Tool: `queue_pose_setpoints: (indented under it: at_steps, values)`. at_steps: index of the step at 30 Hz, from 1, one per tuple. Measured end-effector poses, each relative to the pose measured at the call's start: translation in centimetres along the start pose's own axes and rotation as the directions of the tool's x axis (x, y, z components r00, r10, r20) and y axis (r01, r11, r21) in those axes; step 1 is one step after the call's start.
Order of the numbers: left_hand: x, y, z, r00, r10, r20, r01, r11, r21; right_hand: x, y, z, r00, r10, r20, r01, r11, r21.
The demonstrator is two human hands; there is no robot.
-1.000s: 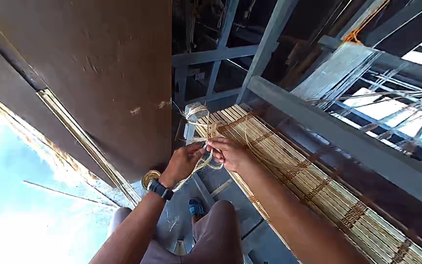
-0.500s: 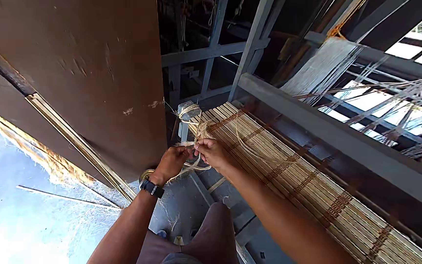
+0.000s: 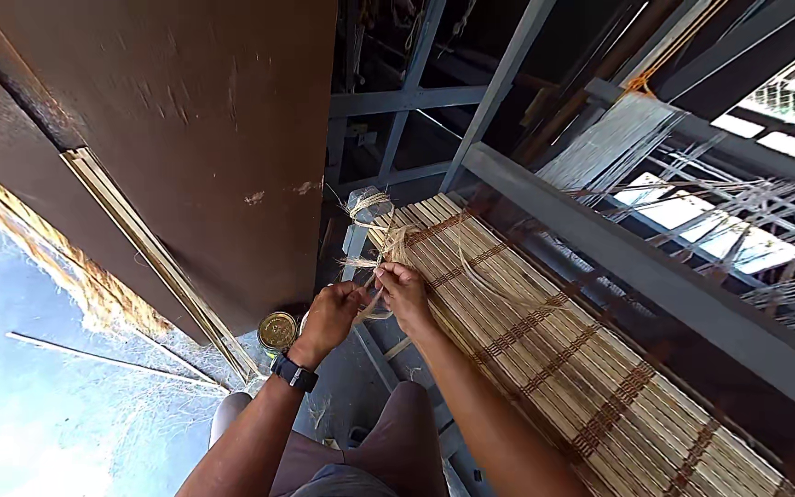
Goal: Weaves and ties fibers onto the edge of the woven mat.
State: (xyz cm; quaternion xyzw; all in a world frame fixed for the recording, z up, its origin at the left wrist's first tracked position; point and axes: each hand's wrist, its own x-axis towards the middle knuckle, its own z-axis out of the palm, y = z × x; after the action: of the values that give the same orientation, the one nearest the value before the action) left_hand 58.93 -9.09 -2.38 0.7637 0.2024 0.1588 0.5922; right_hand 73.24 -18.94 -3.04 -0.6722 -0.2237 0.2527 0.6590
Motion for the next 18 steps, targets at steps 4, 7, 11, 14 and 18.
queue_pose_setpoints:
  at_steps: [4, 7, 11, 14, 18]
  values:
    - [-0.1, -1.6, -1.2, 0.995, -0.073, 0.070, 0.082, 0.988, -0.132, -0.3, 0.9, 0.0, 0.998, 0.041, -0.047, -0.036, 0.992, 0.117]
    - [-0.8, -1.9, -5.3, 0.992, -0.094, 0.088, 0.110, 0.975, -0.191, -0.4, 1.2, -0.6, 0.996, 0.051, -0.071, -0.045, 0.996, 0.074]
    - [-2.1, -2.9, -13.0, 0.999, -0.037, 0.003, 0.035, 0.921, -0.388, 0.1, 2.0, -1.1, 0.999, -0.021, -0.048, 0.017, 0.997, -0.076]
    - [-3.8, -2.5, -17.1, 0.999, -0.037, -0.026, 0.017, 0.838, -0.545, 0.6, 2.9, -0.7, 0.995, -0.097, -0.027, 0.091, 0.980, -0.175]
    - [-6.0, -2.0, -19.5, 0.992, -0.021, -0.127, -0.061, 0.794, -0.605, 0.7, 2.5, 0.3, 0.983, -0.184, 0.001, 0.166, 0.887, -0.431]
